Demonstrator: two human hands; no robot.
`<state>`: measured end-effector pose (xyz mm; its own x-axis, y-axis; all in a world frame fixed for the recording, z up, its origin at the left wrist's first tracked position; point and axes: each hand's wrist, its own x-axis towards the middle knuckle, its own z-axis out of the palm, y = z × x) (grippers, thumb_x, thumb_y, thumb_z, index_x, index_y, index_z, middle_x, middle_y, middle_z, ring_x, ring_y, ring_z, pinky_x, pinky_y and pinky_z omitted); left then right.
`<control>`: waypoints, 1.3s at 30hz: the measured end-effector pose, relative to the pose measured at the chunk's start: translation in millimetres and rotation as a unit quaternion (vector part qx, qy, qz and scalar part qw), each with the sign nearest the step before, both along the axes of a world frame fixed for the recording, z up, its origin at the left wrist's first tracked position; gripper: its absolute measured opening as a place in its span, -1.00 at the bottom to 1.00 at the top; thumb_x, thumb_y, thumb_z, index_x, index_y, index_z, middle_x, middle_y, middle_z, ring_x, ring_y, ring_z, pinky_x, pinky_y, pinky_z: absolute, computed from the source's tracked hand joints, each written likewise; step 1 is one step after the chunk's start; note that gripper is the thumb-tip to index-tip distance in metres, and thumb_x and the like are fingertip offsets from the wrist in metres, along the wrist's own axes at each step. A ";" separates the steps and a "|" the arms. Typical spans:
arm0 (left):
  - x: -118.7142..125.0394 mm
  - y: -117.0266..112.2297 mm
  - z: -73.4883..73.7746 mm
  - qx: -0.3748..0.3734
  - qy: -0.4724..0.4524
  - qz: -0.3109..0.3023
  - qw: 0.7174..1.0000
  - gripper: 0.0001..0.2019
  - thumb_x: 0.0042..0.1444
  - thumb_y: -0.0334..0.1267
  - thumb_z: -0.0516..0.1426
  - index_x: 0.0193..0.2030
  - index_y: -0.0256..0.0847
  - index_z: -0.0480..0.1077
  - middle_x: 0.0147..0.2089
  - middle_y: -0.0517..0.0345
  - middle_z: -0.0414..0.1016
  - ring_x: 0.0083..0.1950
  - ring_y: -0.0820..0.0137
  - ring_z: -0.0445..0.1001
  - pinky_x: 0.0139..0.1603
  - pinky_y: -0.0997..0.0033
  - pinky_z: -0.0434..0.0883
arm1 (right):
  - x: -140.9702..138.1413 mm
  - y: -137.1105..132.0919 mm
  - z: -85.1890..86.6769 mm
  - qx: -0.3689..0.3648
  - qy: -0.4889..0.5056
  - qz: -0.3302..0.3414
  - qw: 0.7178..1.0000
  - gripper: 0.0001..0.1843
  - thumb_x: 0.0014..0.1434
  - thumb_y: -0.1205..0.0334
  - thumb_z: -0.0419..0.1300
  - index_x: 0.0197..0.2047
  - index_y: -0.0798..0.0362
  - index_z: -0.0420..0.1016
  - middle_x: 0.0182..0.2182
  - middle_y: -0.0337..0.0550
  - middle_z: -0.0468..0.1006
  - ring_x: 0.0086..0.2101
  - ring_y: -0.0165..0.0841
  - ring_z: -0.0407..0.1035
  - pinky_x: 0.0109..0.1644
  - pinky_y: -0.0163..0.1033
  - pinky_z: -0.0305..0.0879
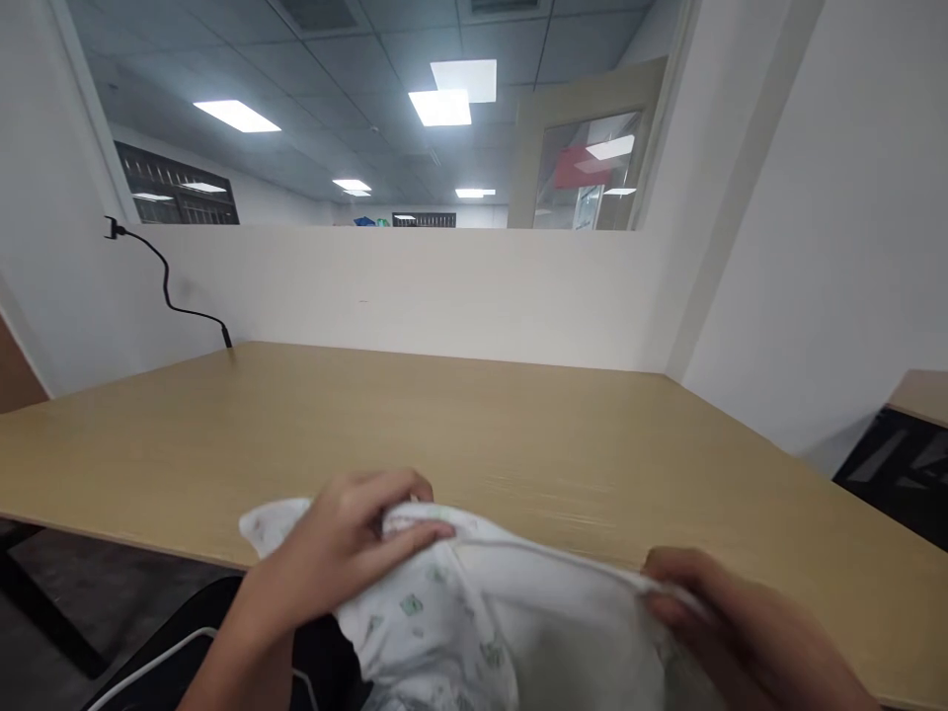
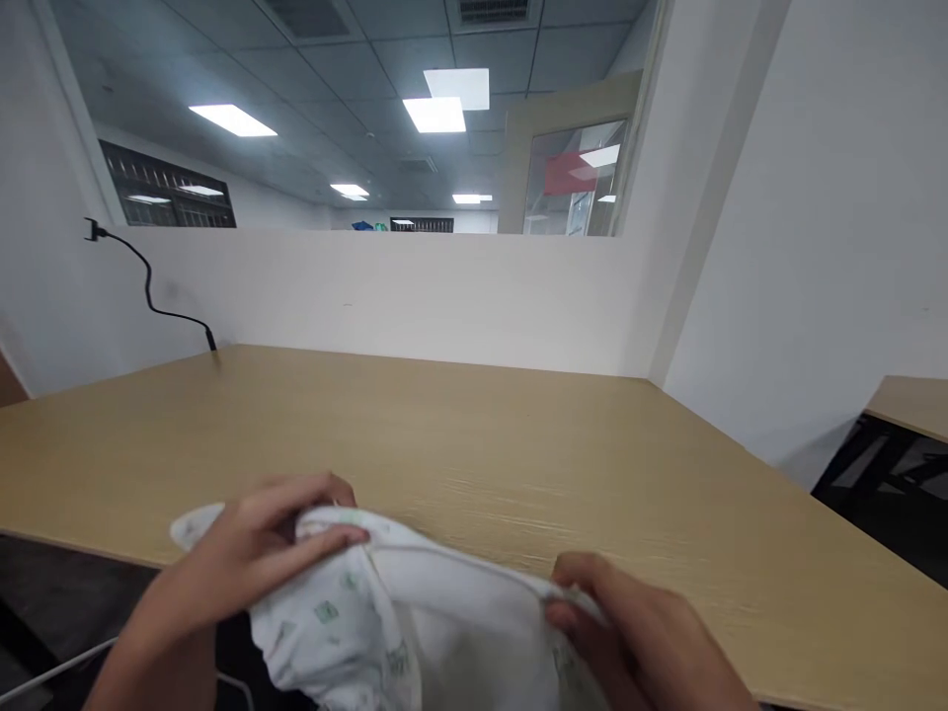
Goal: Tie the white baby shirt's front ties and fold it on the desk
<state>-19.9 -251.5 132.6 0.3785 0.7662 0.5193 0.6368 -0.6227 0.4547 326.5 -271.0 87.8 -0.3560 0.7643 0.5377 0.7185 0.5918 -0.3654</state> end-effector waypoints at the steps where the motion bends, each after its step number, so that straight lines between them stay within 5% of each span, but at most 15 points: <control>1: -2.5 2.4 11.0 0.034 0.006 0.015 0.999 -0.73 0.22 -0.01 0.16 -0.31 -0.18 0.45 -0.44 0.24 0.46 -0.45 0.48 0.36 -0.39 0.52 0.27 | -0.2 1.5 13.6 0.039 -0.009 0.007 0.999 -0.81 0.32 0.06 0.09 -0.24 -0.09 0.48 -0.50 -0.28 0.56 -0.57 -0.40 0.42 -0.50 -0.41 0.32; 6: -5.4 23.3 52.6 0.044 0.074 0.007 0.996 -0.60 0.22 0.09 0.11 -0.43 -0.20 0.41 -0.58 0.29 0.24 -0.55 0.51 0.18 -0.51 0.50 0.11 | 4.9 16.7 58.1 0.204 -0.047 -0.005 0.978 -0.83 0.33 0.12 0.09 -0.28 -0.07 0.44 -0.57 -0.28 0.46 -0.62 -0.39 0.31 -0.50 -0.30 0.19; 10: 4.0 82.2 59.3 -0.040 0.092 -0.017 0.995 -0.47 0.24 0.21 0.01 -0.52 -0.21 0.29 -0.57 0.24 0.19 -0.55 0.49 0.16 -0.54 0.47 0.05 | 4.4 66.9 73.8 0.203 -0.084 -0.068 0.973 -0.61 0.36 0.00 0.00 -0.44 0.00 0.35 -0.65 -0.27 0.34 -0.62 -0.38 0.23 -0.46 -0.26 0.09; 14: 16.8 180.0 25.6 -0.137 0.130 0.040 0.981 -0.39 0.23 0.31 -0.12 -0.40 -0.20 0.38 -0.47 0.09 0.38 -0.50 0.36 0.32 -0.50 0.42 0.17 | -8.1 155.4 62.7 0.072 -0.166 -0.151 0.972 -0.54 0.40 -0.01 -0.11 -0.40 0.03 0.38 -0.47 -0.11 0.53 -0.46 -0.31 0.34 -0.40 -0.25 0.04; 17: 28.4 237.0 -22.7 -0.147 0.223 0.114 0.957 -0.39 0.28 0.22 -0.18 -0.04 -0.22 0.45 -0.10 -0.18 0.54 -0.15 0.08 0.50 -0.19 0.19 0.39 | -19.9 213.4 32.0 -0.028 -0.220 -0.189 0.957 -0.61 0.42 0.07 -0.10 -0.23 0.11 0.44 -0.23 0.10 0.59 -0.27 -0.23 0.43 -0.29 -0.24 0.11; 19: 34.8 254.4 -58.0 -0.139 0.308 0.105 0.935 -0.46 0.28 0.11 -0.10 0.21 -0.15 0.34 0.22 -0.27 0.39 0.15 -0.09 0.40 0.05 -0.04 0.33 | -27.9 236.4 9.5 -0.072 -0.228 -0.195 0.951 -0.69 0.41 0.15 -0.07 -0.14 0.12 0.44 -0.14 0.13 0.58 -0.15 -0.19 0.43 -0.21 -0.24 0.14; 23: 41.0 256.0 -112.9 -0.166 0.286 0.107 0.938 -0.38 0.35 0.11 -0.30 0.40 -0.15 0.08 0.45 -0.22 0.08 0.46 -0.01 0.02 0.30 -0.17 0.08 | -46.2 250.8 -15.4 -0.144 -0.210 -0.134 0.958 -0.73 0.34 0.15 0.04 -0.29 0.11 0.46 -0.24 0.09 0.60 -0.25 -0.23 0.44 -0.28 -0.27 0.15; 26: 40.3 252.5 -129.7 -0.184 0.282 0.070 0.939 -0.28 0.31 0.22 -0.31 0.46 -0.17 -0.06 0.51 -0.23 -0.09 0.51 -0.01 -0.15 0.34 -0.26 -0.05 | -63.6 250.6 -16.5 -0.249 -0.214 -0.054 0.943 -0.54 0.24 -0.07 0.13 -0.56 0.08 0.39 -0.53 -0.04 0.52 -0.49 -0.31 0.36 -0.41 -0.26 0.12; 30: 31.0 250.9 -127.2 -0.208 0.294 0.055 0.931 -0.19 0.24 0.32 -0.21 0.49 -0.12 -0.13 0.52 -0.21 -0.18 0.52 -0.06 -0.24 0.33 -0.33 -0.10 | -81.6 249.0 -20.2 -0.387 -0.246 -0.006 0.889 -0.44 0.02 -0.19 0.29 -0.70 0.05 0.28 -0.69 -0.21 0.37 -0.63 -0.42 0.20 -0.49 -0.25 0.08; 34: 22.2 249.0 -118.2 -0.189 0.292 0.024 0.937 -0.22 0.21 0.21 -0.04 0.48 -0.08 -0.09 0.52 -0.15 -0.12 0.51 -0.10 -0.18 0.32 -0.36 -0.08 | -76.1 247.2 -33.3 -0.384 -0.201 0.017 0.901 -0.48 -0.04 -0.12 0.35 -0.70 0.04 0.26 -0.73 -0.26 0.33 -0.65 -0.44 0.17 -0.50 -0.27 0.08; 39: 38.2 250.4 -121.2 -0.011 0.190 -0.109 0.976 -0.54 0.28 -0.27 -0.06 0.28 -0.24 0.31 0.30 -0.11 0.37 0.31 0.18 0.29 0.31 0.13 0.21 | -55.4 248.6 -45.4 -0.434 -0.044 0.098 0.895 -0.63 0.05 0.05 0.31 -0.59 0.06 0.31 -0.70 -0.29 0.40 -0.62 -0.47 0.25 -0.54 -0.36 0.13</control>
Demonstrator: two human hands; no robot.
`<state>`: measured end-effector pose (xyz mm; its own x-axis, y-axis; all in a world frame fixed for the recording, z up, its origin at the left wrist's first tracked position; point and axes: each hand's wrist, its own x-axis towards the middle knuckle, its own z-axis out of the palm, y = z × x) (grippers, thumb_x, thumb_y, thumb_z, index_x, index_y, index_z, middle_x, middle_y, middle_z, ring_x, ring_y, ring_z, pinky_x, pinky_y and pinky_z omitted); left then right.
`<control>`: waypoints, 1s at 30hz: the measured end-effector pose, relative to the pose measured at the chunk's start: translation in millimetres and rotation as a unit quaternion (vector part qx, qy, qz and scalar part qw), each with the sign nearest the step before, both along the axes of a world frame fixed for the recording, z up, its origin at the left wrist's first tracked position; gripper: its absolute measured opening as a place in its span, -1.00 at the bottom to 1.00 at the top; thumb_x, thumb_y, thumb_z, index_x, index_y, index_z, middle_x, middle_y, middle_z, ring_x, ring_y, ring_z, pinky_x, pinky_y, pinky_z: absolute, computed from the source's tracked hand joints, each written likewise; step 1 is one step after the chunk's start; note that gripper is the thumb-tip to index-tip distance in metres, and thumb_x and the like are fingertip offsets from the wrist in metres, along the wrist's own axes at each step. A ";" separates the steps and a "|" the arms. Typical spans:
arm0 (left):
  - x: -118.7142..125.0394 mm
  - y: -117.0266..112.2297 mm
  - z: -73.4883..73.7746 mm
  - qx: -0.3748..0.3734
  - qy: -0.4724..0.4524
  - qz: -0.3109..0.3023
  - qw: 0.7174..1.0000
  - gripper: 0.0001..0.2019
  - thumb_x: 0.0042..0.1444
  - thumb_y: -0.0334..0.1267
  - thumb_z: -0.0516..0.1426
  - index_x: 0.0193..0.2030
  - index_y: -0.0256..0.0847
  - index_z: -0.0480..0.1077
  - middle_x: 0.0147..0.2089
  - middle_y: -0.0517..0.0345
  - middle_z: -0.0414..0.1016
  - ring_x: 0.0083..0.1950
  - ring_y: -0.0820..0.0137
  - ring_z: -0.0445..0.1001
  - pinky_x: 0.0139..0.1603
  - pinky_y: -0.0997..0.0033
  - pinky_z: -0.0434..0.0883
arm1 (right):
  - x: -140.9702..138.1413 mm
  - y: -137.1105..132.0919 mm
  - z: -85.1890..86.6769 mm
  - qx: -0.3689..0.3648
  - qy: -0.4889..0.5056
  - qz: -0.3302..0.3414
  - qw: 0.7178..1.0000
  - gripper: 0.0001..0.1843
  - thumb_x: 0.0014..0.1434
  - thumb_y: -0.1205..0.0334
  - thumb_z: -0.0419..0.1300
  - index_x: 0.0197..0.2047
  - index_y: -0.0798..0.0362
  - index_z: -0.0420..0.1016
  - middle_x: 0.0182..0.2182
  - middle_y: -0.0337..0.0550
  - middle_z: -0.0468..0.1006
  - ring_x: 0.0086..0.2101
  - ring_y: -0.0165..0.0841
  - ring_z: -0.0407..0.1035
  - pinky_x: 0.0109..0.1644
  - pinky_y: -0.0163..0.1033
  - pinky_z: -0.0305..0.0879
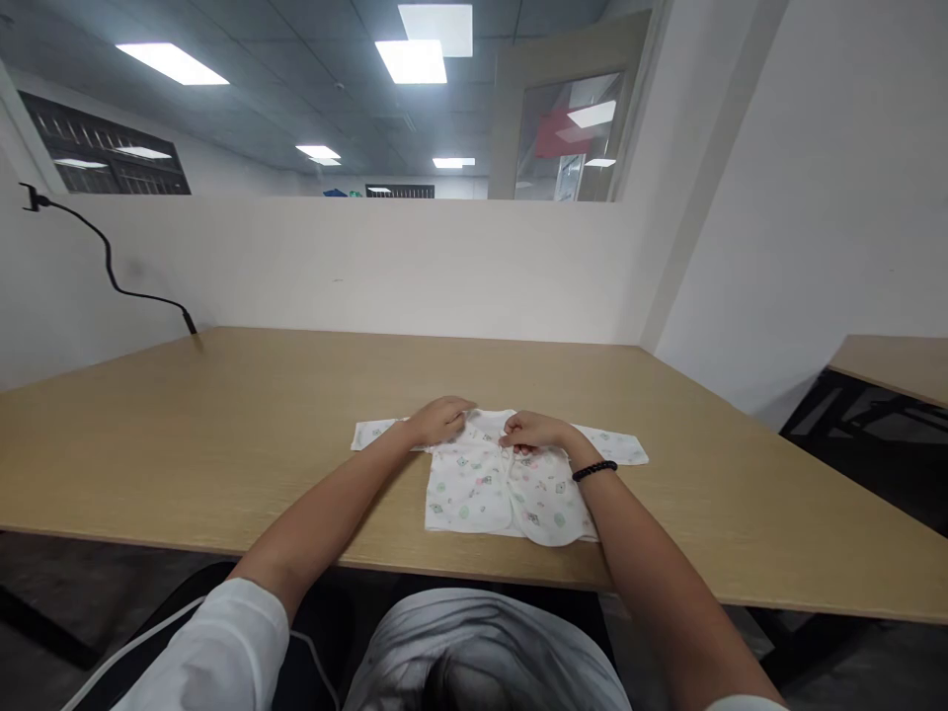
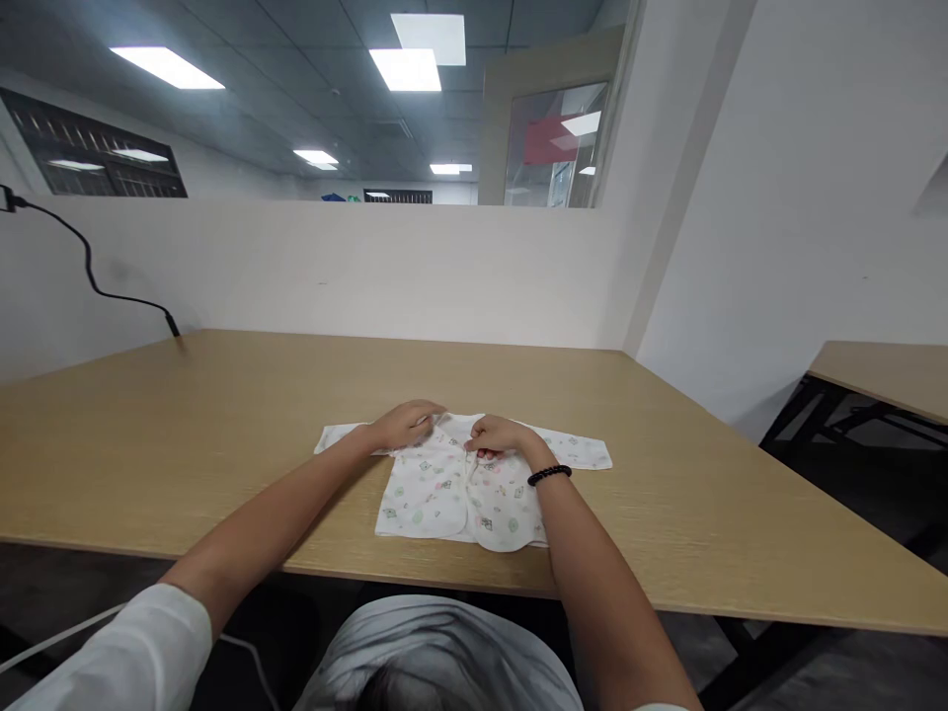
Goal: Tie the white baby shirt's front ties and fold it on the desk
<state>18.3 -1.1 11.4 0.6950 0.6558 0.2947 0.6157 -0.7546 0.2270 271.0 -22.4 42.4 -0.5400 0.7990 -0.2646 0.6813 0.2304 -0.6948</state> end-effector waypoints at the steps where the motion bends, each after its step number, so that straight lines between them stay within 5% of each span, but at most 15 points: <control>1: 5.9 -0.3 -2.6 0.009 -0.014 -0.018 1.000 -0.58 0.28 -0.32 -0.09 0.21 -0.25 0.38 0.21 -0.10 0.46 0.23 0.21 0.37 0.26 0.18 0.27 | 2.8 1.4 -1.9 -0.020 0.026 -0.009 0.999 -0.65 0.04 0.08 0.33 -0.57 0.06 0.31 -0.69 -0.29 0.42 -0.62 -0.47 0.27 -0.55 -0.38 0.14; 6: 23.6 -6.8 -12.2 0.040 0.012 -0.067 0.997 -0.63 0.23 -0.41 -0.04 0.05 -0.22 0.49 -0.05 -0.07 0.54 0.00 0.23 0.47 0.07 0.24 0.36 | 12.8 10.0 -12.8 -0.096 0.138 -0.063 0.984 -0.79 0.03 0.21 0.34 -0.45 0.08 0.38 -0.66 -0.31 0.46 -0.63 -0.51 0.32 -0.60 -0.46 0.16; 14: 18.1 -13.6 -6.3 0.086 0.035 -0.057 0.994 -0.76 0.22 -0.31 0.00 -0.18 -0.23 0.51 -0.24 -0.01 0.45 -0.17 0.24 0.41 -0.05 0.24 0.34 | 15.0 12.5 -20.4 -0.134 0.217 -0.062 0.965 -0.84 0.04 0.25 0.34 -0.38 0.12 0.45 -0.53 -0.21 0.59 -0.64 -0.55 0.35 -0.61 -0.50 0.23; 20: 25.4 -21.8 -6.3 0.125 -0.031 -0.013 0.992 -0.73 0.24 -0.35 -0.02 0.01 -0.25 0.40 -0.03 -0.12 0.39 0.01 0.15 0.36 0.08 0.14 0.32 | 12.6 11.5 -20.0 -0.154 0.240 -0.083 0.955 -0.86 0.09 0.29 0.32 -0.36 0.10 0.41 -0.53 -0.21 0.59 -0.62 -0.53 0.39 -0.61 -0.50 0.28; 23: 26.9 -24.9 -8.7 0.077 -0.050 -0.018 0.996 -0.68 0.27 -0.25 0.00 0.12 -0.25 0.30 -0.01 -0.10 0.40 0.03 0.16 0.37 0.07 0.16 0.36 | 13.5 11.5 -20.7 -0.162 0.246 -0.087 0.952 -0.88 0.10 0.32 0.31 -0.33 0.10 0.42 -0.54 -0.22 0.59 -0.62 -0.52 0.39 -0.58 -0.50 0.31; 30: 25.3 -22.2 -12.0 0.054 0.003 -0.048 0.997 -0.73 0.24 -0.21 0.06 0.05 -0.18 0.36 0.11 -0.07 0.39 0.17 0.14 0.33 0.19 0.12 0.27 | 13.5 11.9 -21.4 -0.167 0.249 -0.072 0.951 -0.94 0.15 0.36 0.26 -0.33 0.11 0.44 -0.57 -0.23 0.58 -0.65 -0.52 0.38 -0.56 -0.48 0.34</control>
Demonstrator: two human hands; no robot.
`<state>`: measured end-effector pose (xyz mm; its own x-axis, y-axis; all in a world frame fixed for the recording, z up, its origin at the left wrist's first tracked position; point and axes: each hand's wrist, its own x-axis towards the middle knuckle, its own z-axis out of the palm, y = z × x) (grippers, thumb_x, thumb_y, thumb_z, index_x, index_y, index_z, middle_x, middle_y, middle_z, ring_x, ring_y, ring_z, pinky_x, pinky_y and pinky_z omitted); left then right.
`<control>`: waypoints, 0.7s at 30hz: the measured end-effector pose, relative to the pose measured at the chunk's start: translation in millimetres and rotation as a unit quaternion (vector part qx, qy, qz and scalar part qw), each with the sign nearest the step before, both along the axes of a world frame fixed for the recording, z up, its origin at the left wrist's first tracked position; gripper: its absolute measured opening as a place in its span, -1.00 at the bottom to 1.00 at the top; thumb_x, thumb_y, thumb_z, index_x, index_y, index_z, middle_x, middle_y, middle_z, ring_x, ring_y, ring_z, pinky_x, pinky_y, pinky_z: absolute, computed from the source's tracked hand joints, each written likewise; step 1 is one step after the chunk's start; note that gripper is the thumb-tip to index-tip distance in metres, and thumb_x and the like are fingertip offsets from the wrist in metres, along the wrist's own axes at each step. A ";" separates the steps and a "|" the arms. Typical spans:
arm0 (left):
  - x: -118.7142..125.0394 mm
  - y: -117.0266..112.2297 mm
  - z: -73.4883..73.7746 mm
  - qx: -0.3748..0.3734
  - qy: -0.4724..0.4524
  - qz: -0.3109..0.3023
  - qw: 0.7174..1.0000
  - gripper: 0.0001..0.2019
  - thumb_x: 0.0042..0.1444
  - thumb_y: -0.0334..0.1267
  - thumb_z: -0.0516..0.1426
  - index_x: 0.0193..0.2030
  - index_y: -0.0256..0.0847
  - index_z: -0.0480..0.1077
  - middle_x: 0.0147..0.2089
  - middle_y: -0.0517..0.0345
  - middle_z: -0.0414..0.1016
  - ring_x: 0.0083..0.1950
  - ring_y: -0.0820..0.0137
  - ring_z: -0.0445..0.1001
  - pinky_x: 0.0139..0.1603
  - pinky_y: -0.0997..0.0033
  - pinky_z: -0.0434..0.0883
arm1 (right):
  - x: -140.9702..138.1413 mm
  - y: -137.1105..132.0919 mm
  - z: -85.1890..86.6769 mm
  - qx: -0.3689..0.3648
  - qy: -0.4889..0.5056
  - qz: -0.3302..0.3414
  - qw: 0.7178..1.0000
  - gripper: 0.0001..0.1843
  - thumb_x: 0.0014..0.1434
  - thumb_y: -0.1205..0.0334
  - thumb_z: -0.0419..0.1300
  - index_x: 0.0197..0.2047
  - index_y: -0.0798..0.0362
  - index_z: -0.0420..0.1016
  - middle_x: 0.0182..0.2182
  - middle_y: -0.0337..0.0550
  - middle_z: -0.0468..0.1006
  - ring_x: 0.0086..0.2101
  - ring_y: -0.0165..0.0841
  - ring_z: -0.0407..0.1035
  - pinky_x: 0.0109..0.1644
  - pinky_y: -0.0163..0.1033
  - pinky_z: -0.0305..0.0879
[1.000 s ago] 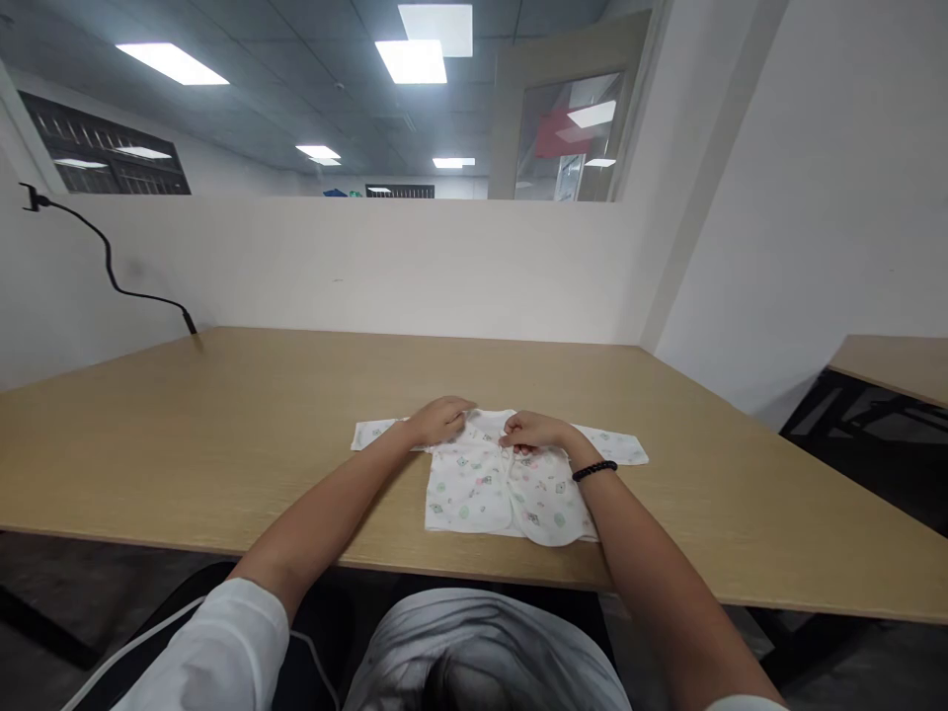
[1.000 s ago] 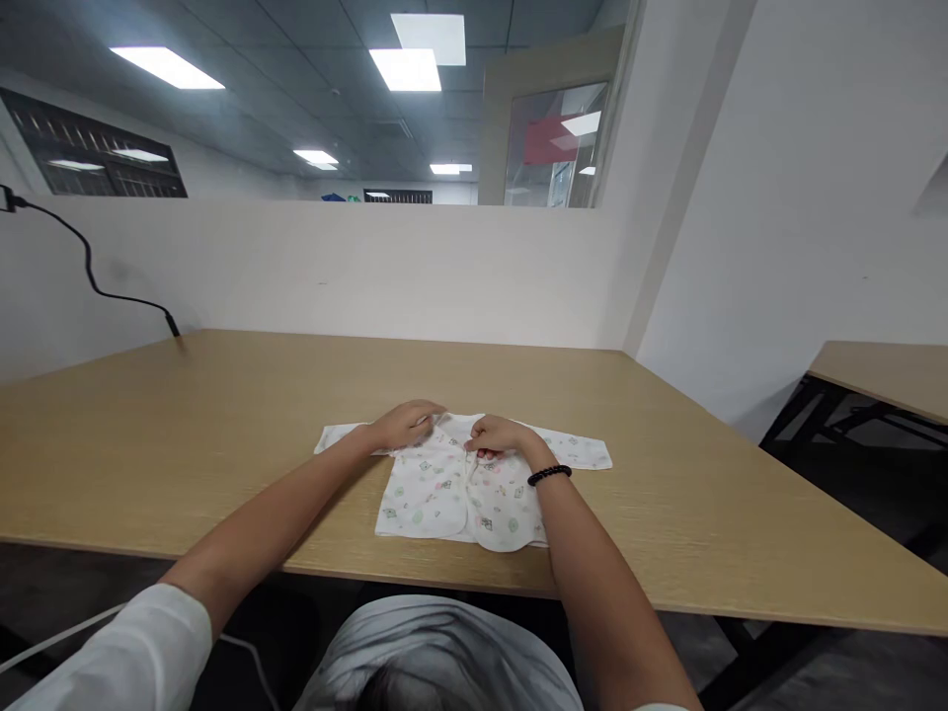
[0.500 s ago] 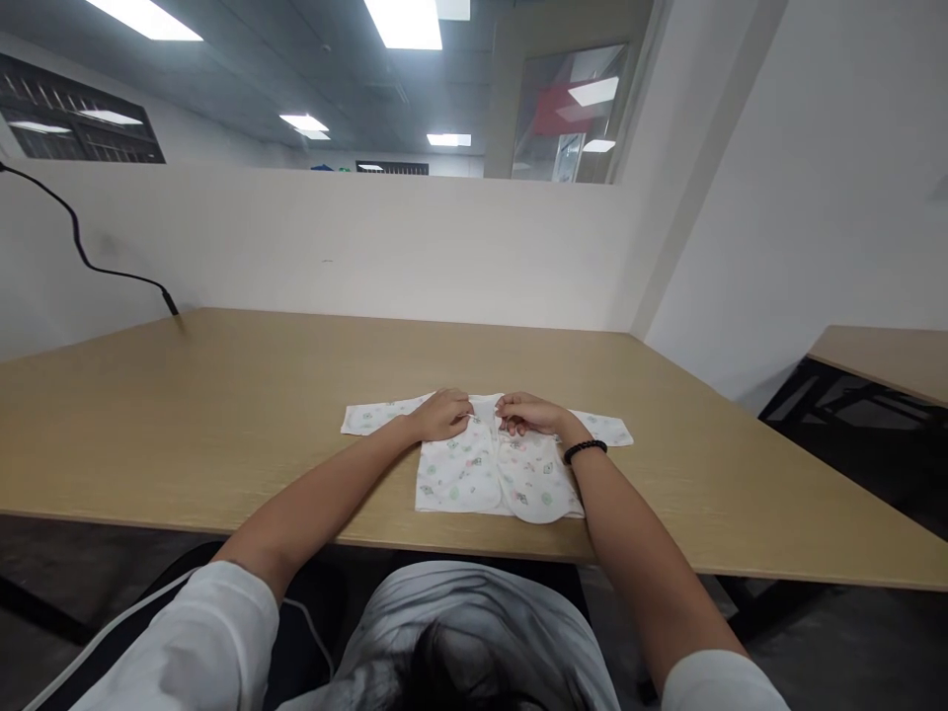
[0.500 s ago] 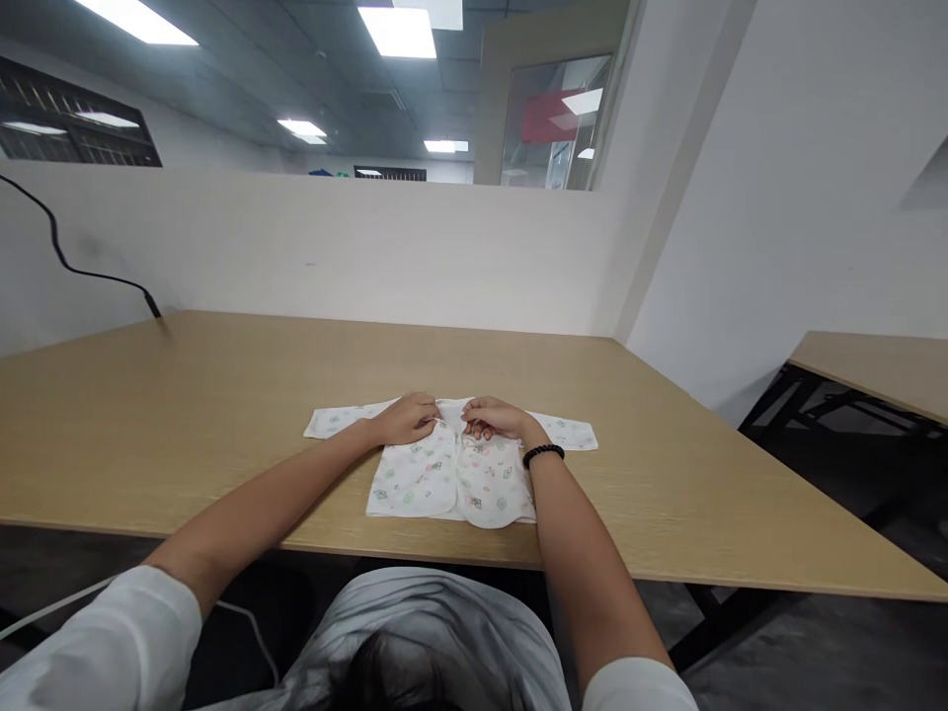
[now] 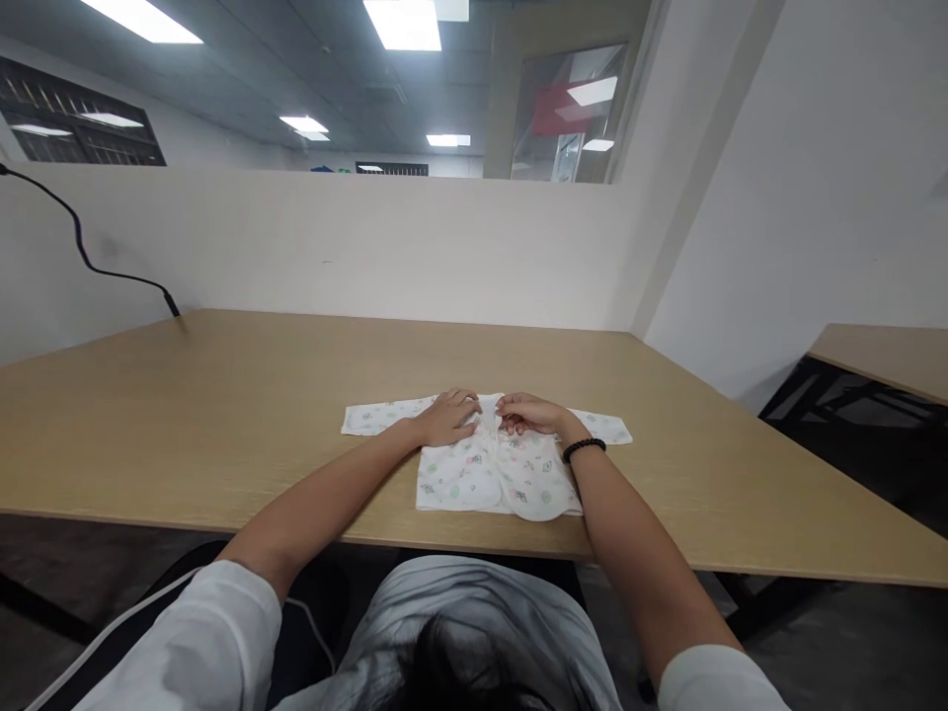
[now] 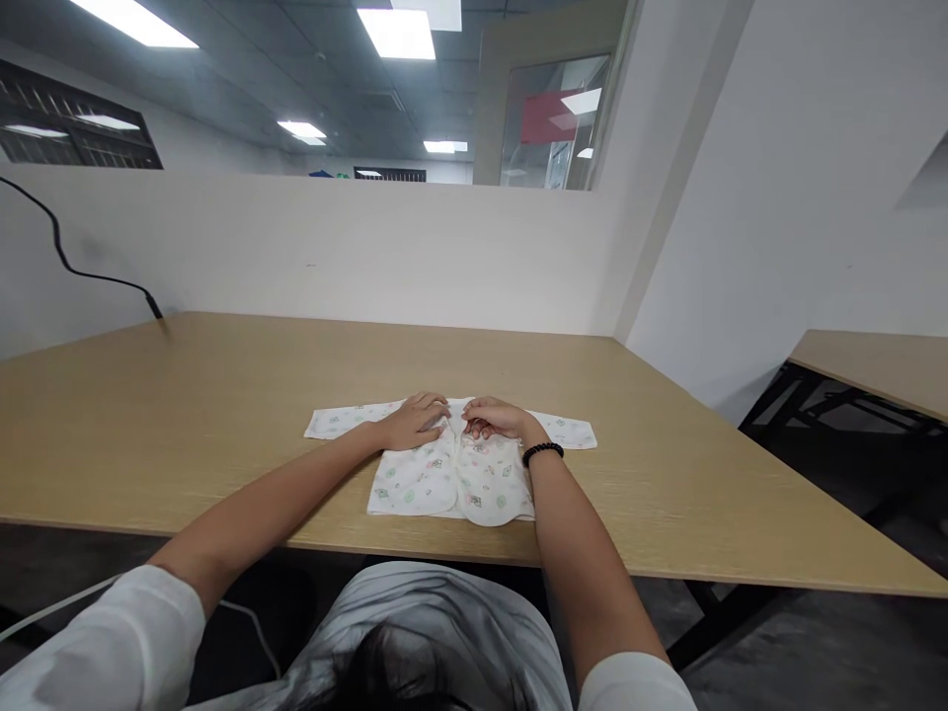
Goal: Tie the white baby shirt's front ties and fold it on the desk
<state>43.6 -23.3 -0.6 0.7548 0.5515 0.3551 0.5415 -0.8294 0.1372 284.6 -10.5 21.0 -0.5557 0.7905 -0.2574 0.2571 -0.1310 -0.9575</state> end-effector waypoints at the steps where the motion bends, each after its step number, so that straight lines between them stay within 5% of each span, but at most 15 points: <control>1: 0.1 0.5 0.0 0.001 0.003 0.001 1.000 -0.75 0.24 -0.24 0.05 0.03 -0.18 0.37 0.10 -0.06 0.40 0.16 0.15 0.34 0.18 0.13 0.27 | 0.0 0.1 -0.1 0.001 0.000 0.001 1.000 -0.95 0.15 0.36 0.26 -0.33 0.12 0.44 -0.57 -0.22 0.58 -0.64 -0.52 0.38 -0.56 -0.48 0.34; 12: 3.5 -5.7 2.8 -0.001 0.018 0.015 1.000 -0.84 0.34 -0.26 -0.06 -0.10 -0.19 0.31 -0.10 0.01 0.41 -0.15 0.29 0.42 -0.16 0.35 0.35 | 1.1 1.9 -2.5 0.009 0.000 0.008 1.000 -0.92 0.14 0.33 0.29 -0.33 0.12 0.46 -0.55 -0.22 0.58 -0.63 -0.53 0.38 -0.54 -0.48 0.36; 21: 3.0 -2.1 1.9 0.016 0.030 -0.020 0.999 -0.78 0.34 -0.18 -0.05 -0.09 -0.21 0.35 -0.10 -0.03 0.46 -0.10 0.23 0.43 -0.09 0.29 0.37 | 2.5 7.0 -6.6 0.004 0.007 0.025 1.000 -0.81 0.04 0.24 0.37 -0.35 0.13 0.46 -0.62 -0.27 0.54 -0.65 -0.54 0.35 -0.60 -0.49 0.27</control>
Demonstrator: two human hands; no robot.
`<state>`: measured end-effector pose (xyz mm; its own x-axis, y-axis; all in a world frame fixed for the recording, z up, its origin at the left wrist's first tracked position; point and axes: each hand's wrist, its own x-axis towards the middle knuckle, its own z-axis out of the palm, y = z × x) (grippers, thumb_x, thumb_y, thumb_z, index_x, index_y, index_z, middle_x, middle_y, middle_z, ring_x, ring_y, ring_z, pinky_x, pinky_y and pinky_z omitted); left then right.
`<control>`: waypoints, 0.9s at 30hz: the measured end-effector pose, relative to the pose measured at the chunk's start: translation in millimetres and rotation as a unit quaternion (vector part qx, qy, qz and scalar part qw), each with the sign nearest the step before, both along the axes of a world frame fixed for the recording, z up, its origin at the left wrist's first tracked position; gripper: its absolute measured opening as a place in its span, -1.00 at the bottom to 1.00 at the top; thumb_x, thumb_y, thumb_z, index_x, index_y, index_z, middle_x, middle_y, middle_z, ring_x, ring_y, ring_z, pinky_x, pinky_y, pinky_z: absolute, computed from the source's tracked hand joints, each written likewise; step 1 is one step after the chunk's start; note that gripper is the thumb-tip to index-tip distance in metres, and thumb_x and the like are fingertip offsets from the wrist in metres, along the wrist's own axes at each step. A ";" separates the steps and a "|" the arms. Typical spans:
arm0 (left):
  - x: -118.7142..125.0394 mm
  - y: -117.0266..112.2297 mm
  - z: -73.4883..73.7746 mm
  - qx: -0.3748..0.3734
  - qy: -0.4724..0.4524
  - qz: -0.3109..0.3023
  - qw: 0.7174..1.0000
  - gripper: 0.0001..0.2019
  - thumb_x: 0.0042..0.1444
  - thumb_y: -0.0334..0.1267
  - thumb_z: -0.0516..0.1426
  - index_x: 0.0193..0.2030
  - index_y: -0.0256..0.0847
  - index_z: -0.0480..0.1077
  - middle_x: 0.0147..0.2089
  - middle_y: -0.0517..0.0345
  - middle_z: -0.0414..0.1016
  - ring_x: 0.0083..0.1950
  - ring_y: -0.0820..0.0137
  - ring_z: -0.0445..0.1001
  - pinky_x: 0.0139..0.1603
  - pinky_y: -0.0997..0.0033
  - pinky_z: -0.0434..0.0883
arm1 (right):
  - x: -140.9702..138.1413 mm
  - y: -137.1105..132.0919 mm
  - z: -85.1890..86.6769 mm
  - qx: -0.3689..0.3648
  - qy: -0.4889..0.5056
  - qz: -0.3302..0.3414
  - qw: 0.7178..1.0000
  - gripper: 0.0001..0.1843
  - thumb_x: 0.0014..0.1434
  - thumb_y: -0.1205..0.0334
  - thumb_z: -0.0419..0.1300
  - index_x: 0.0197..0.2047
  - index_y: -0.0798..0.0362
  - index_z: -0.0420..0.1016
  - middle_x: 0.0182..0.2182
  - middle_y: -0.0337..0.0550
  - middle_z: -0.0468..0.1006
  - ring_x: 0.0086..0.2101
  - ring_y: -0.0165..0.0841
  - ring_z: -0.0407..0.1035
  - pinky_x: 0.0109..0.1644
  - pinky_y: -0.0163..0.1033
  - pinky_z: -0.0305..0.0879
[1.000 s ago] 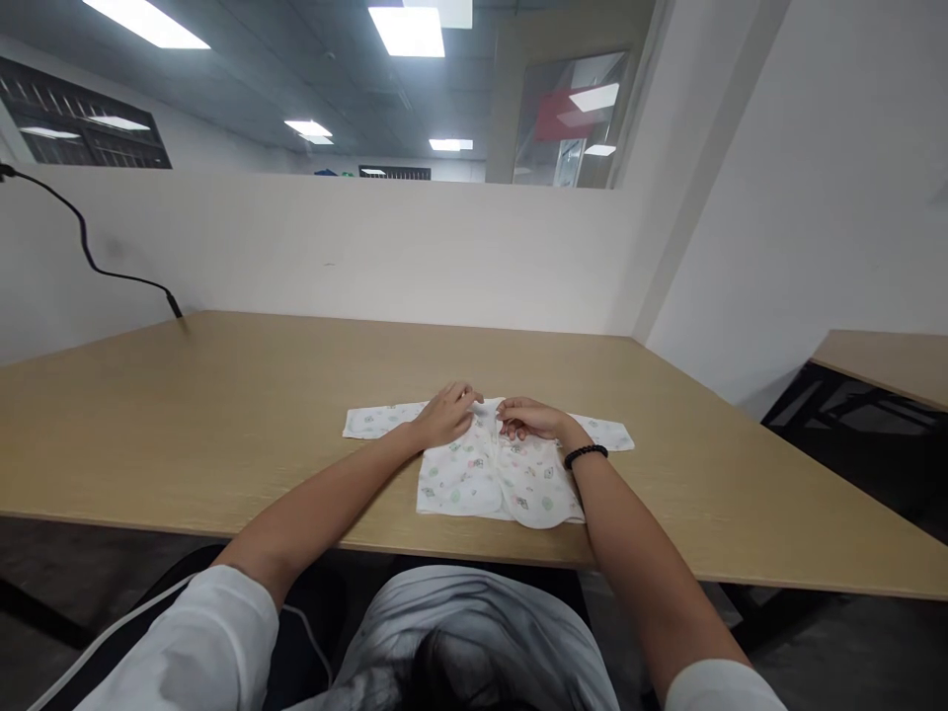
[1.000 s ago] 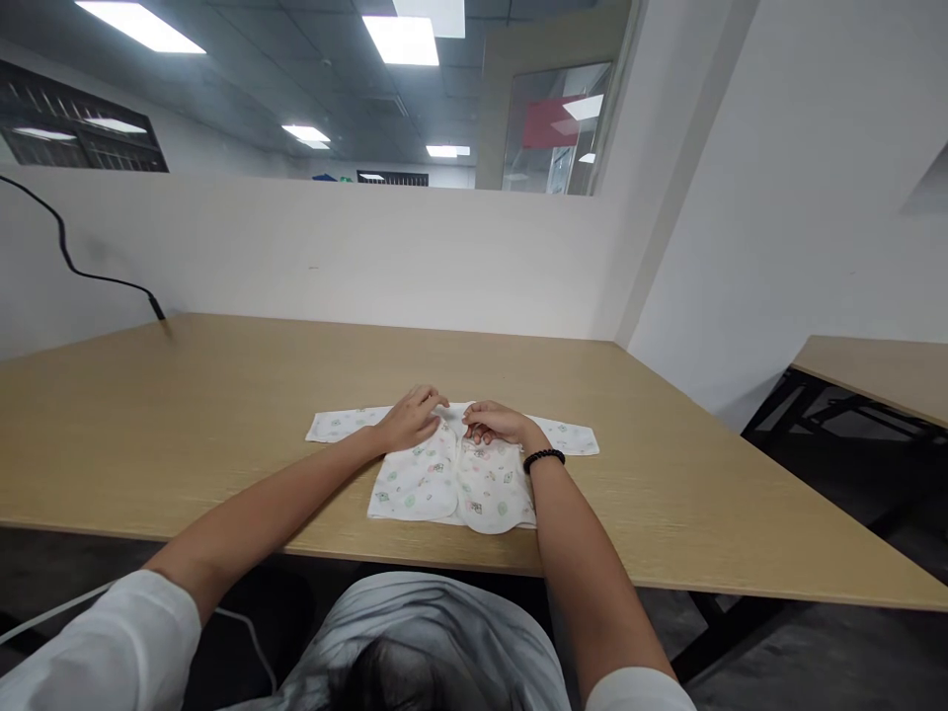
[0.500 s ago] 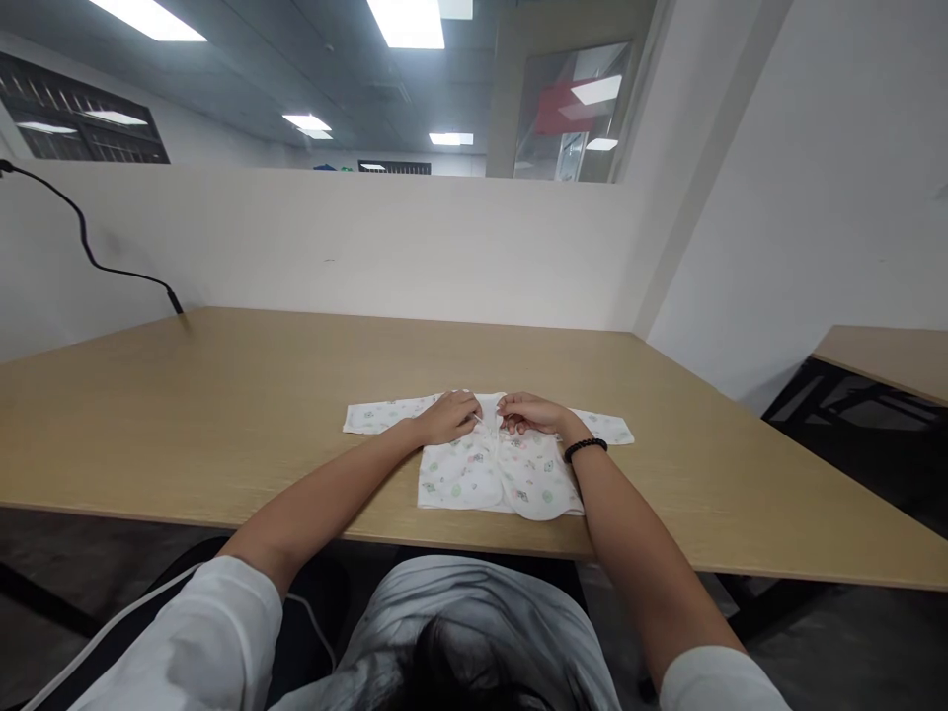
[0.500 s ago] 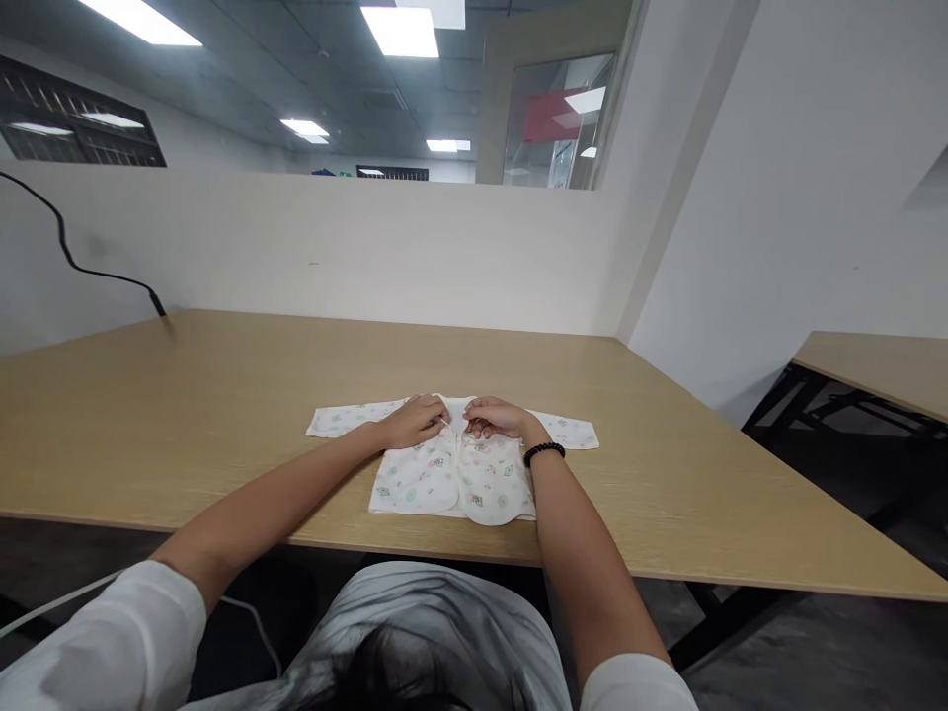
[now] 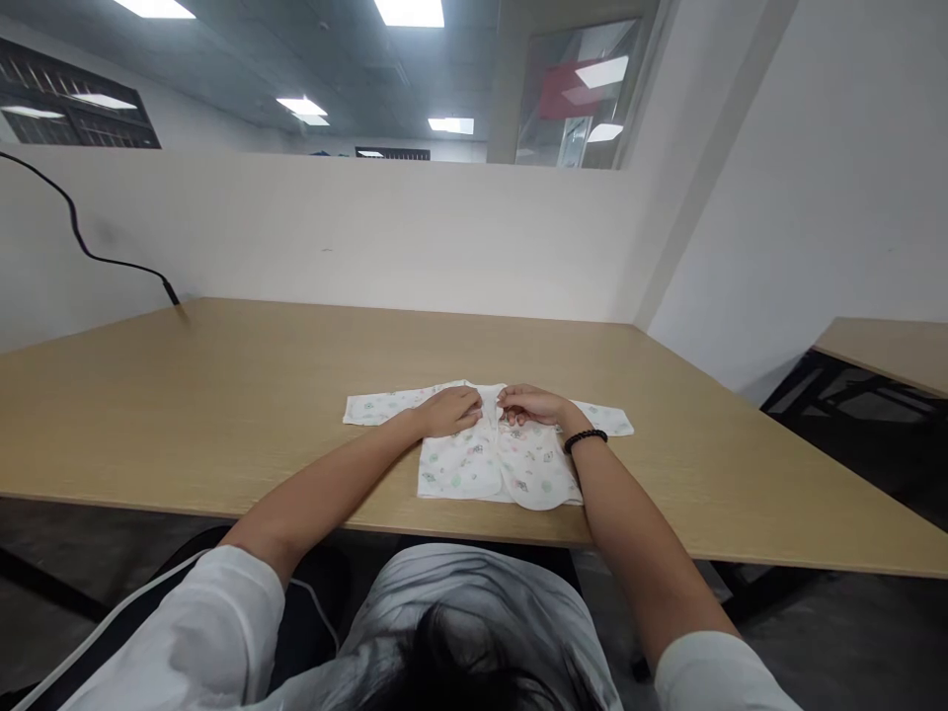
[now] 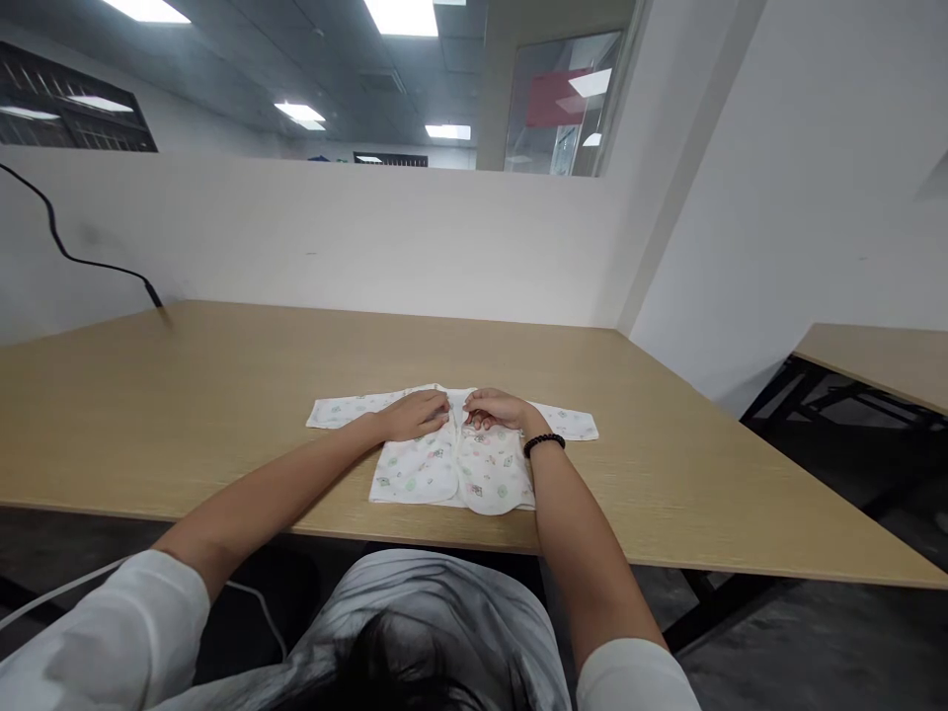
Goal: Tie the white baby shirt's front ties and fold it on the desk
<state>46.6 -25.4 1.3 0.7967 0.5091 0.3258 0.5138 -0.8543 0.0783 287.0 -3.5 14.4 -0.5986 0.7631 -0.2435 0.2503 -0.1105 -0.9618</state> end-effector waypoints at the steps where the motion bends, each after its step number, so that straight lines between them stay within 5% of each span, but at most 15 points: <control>1: -0.3 0.3 -0.6 0.000 -0.004 -0.003 1.000 -0.77 0.34 -0.18 -0.05 -0.04 -0.21 0.35 -0.07 -0.03 0.46 -0.07 0.23 0.44 -0.07 0.28 0.38 | 0.1 0.1 -0.4 -0.001 0.002 -0.001 1.000 -0.81 0.03 0.24 0.38 -0.36 0.12 0.46 -0.62 -0.27 0.54 -0.65 -0.54 0.36 -0.59 -0.49 0.27; 7: -0.6 1.8 -4.0 0.006 -0.012 0.008 1.000 -0.69 0.32 -0.13 -0.02 0.09 -0.21 0.33 0.06 -0.10 0.42 0.05 0.18 0.42 0.06 0.22 0.35 | 0.2 -0.1 -1.1 -0.010 0.010 -0.012 1.000 -0.81 0.02 0.26 0.39 -0.37 0.12 0.46 -0.62 -0.27 0.54 -0.63 -0.52 0.38 -0.59 -0.48 0.28; 14: 1.8 0.5 -2.6 -0.017 0.003 0.071 0.997 -0.71 0.31 -0.12 -0.04 -0.04 -0.24 0.39 -0.04 -0.09 0.45 -0.02 0.16 0.44 -0.03 0.22 0.38 | 0.5 -1.1 0.3 -0.010 0.006 -0.012 1.000 -0.84 0.03 0.27 0.36 -0.38 0.12 0.46 -0.61 -0.24 0.55 -0.64 -0.51 0.37 -0.59 -0.47 0.27; 20: 17.9 -9.9 -8.4 -0.063 -0.014 0.135 0.989 -0.63 0.31 -0.10 -0.05 0.15 -0.19 0.33 0.11 -0.10 0.43 0.12 0.10 0.37 0.10 0.11 0.33 | -1.0 -4.9 2.4 0.019 -0.005 -0.019 1.000 -0.88 0.05 0.27 0.31 -0.40 0.12 0.47 -0.65 -0.28 0.50 -0.65 -0.52 0.33 -0.57 -0.46 0.26; 27: 25.4 -12.9 -11.0 -0.110 -0.024 0.129 0.985 -0.55 0.27 -0.11 -0.01 0.26 -0.14 0.29 0.28 -0.04 0.35 0.26 0.08 0.28 0.24 0.04 0.23 | -5.7 -7.0 6.8 0.085 -0.047 -0.108 0.989 -0.81 0.05 0.33 0.24 -0.54 0.07 0.33 -0.71 -0.29 0.40 -0.69 -0.52 0.24 -0.60 -0.43 0.21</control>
